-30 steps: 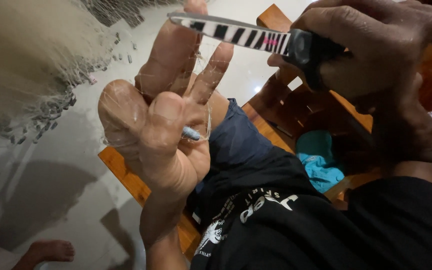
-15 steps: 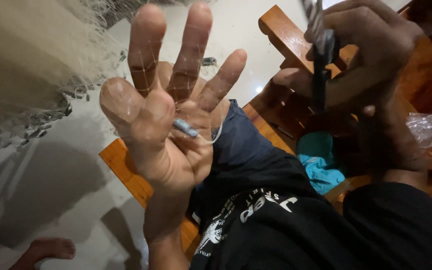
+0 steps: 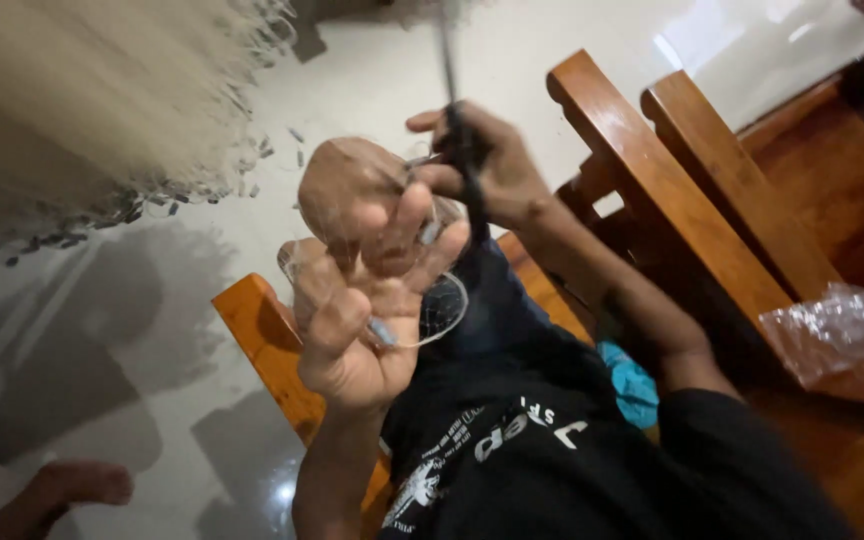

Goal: Trimming excess thread or netting from a fishing net using scissors.

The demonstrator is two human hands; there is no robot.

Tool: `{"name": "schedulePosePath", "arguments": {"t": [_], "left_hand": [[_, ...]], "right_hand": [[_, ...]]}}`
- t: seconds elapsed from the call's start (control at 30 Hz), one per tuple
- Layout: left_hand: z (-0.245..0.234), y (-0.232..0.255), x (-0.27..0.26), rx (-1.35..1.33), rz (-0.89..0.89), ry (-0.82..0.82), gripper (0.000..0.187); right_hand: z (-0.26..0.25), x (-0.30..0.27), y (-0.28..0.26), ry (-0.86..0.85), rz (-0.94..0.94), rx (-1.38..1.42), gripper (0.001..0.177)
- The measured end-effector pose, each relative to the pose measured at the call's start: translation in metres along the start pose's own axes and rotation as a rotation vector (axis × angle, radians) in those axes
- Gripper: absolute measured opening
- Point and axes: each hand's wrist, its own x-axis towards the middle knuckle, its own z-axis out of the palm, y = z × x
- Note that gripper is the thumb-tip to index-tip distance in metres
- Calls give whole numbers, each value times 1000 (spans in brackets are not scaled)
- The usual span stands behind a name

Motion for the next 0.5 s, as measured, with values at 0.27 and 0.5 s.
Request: {"name": "schedulePosePath", "arguments": {"t": [0.27, 0.5], "left_hand": [[-31, 24, -31, 237, 136, 164, 18], [-33, 50, -40, 675, 167, 376, 26]], "right_hand": [[22, 12, -11, -132, -12, -227, 22], [15, 6, -27, -268, 205, -433, 29]]}}
